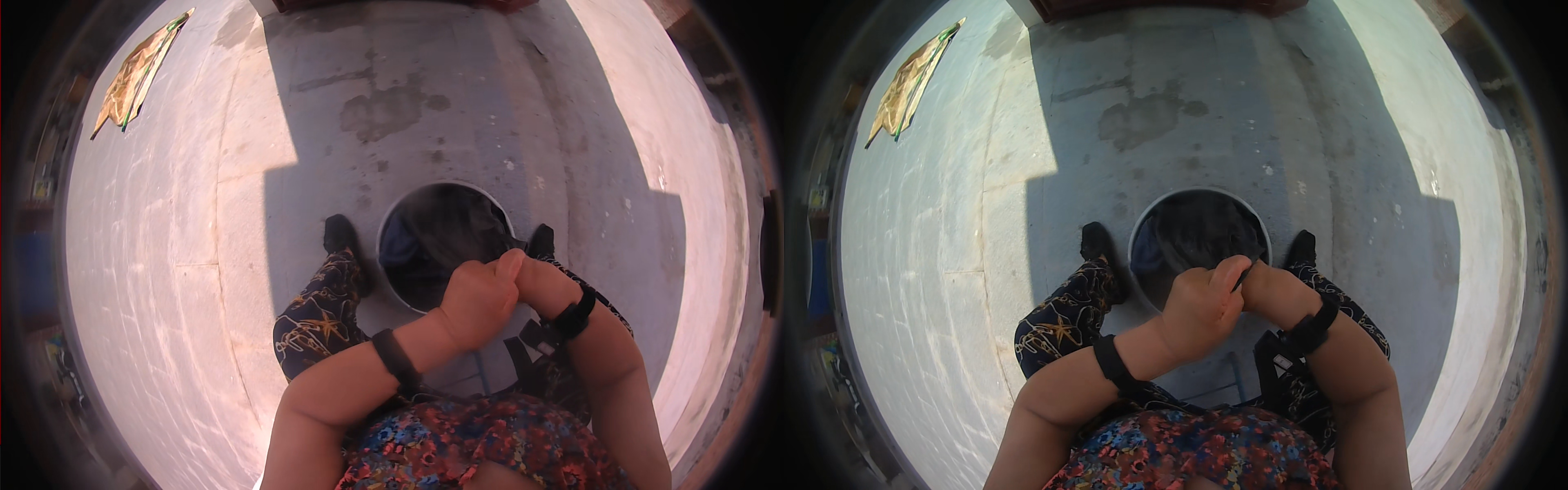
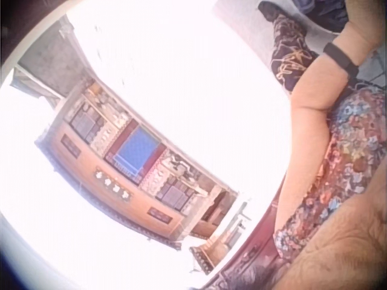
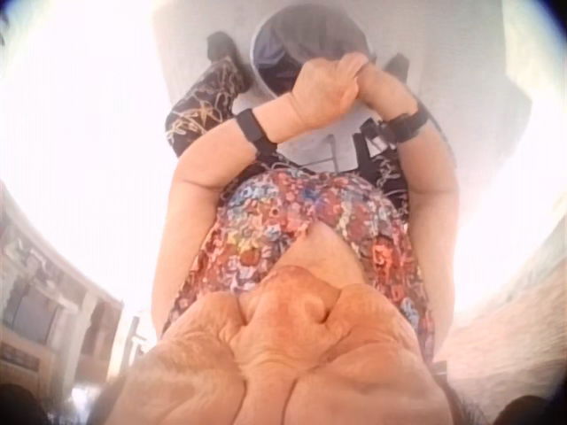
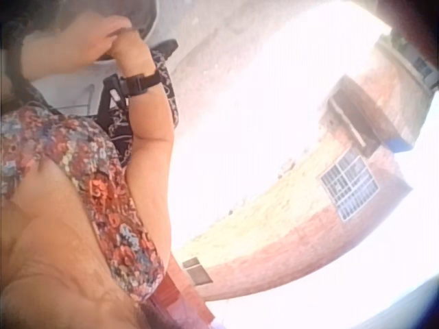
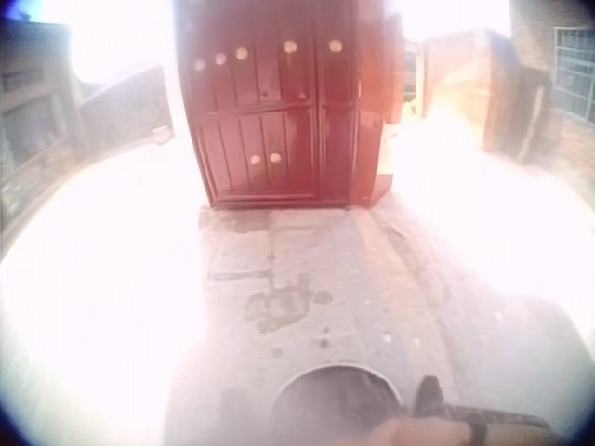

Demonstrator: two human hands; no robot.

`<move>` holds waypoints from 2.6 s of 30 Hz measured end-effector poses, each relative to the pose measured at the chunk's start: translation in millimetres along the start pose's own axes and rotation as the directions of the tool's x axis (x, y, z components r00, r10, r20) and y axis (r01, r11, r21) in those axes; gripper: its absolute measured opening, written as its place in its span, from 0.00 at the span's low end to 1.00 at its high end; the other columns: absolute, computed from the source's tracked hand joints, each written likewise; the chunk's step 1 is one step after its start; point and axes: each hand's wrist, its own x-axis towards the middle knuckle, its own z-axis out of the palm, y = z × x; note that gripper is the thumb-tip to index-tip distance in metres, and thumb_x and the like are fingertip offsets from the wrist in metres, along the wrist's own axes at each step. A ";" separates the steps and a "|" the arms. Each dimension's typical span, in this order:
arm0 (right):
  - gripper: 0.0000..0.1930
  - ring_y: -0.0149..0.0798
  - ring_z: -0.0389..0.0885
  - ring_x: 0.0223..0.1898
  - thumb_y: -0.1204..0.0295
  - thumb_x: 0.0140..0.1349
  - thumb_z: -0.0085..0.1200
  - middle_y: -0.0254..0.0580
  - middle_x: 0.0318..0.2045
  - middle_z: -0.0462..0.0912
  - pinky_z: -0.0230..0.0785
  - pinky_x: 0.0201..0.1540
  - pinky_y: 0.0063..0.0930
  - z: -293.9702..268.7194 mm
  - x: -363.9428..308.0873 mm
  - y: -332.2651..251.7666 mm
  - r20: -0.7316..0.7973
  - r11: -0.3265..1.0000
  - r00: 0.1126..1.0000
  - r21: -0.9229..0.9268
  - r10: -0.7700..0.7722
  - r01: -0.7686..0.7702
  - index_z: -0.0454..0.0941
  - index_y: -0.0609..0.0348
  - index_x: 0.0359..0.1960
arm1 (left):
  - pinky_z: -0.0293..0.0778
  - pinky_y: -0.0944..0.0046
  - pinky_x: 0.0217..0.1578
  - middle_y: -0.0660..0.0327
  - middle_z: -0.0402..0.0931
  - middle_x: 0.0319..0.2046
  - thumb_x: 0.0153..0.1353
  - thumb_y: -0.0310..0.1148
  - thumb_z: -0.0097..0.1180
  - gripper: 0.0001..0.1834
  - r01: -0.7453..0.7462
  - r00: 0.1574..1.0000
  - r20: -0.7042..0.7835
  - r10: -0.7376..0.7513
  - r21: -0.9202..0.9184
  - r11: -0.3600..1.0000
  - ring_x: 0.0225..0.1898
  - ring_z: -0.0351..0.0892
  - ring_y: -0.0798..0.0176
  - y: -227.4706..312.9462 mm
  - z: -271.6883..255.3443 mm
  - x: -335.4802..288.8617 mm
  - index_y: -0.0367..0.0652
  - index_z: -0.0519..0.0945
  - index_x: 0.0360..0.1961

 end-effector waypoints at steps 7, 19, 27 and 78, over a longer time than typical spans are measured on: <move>0.12 0.44 0.79 0.44 0.70 0.55 0.56 0.44 0.39 0.81 0.70 0.46 0.35 23.6 41.9 -10.9 -0.317 0.990 0.938 -0.067 -0.138 0.123 0.78 0.59 0.41 | 0.69 0.56 0.24 0.54 0.77 0.25 0.51 0.23 0.54 0.21 -0.087 0.985 0.151 0.089 -0.020 0.996 0.23 0.75 0.50 4.7 -4.2 -9.5 0.34 0.70 0.49; 0.12 0.41 0.80 0.42 0.70 0.54 0.58 0.42 0.38 0.82 0.72 0.44 0.33 17.5 20.8 -18.5 -0.584 0.960 0.811 0.204 -0.037 0.191 0.79 0.58 0.40 | 0.69 0.54 0.46 0.48 0.75 0.43 0.45 0.15 0.49 0.32 -0.053 0.985 -0.160 0.069 0.102 0.993 0.42 0.75 0.45 -8.3 -40.7 14.8 0.32 0.66 0.57; 0.23 0.42 0.81 0.45 0.65 0.51 0.62 0.41 0.46 0.81 0.73 0.43 0.32 -49.2 -24.7 -66.2 -0.374 0.822 0.885 -0.569 -0.276 0.015 0.77 0.54 0.51 | 0.62 0.51 0.56 0.49 0.74 0.47 0.44 0.16 0.48 0.31 0.110 0.973 0.165 -0.161 0.282 0.953 0.50 0.72 0.43 -25.9 -35.6 8.1 0.36 0.68 0.55; 0.11 0.43 0.74 0.32 0.73 0.43 0.52 0.45 0.30 0.71 0.71 0.31 0.29 -0.8 -11.3 -84.7 -0.583 0.865 0.715 -0.498 -0.386 0.060 0.71 0.64 0.30 | 0.74 0.70 0.40 0.59 0.78 0.35 0.62 0.23 0.47 0.09 0.589 0.642 0.191 -0.743 -0.743 0.318 0.35 0.77 0.69 -17.2 -35.3 19.5 0.35 0.74 0.42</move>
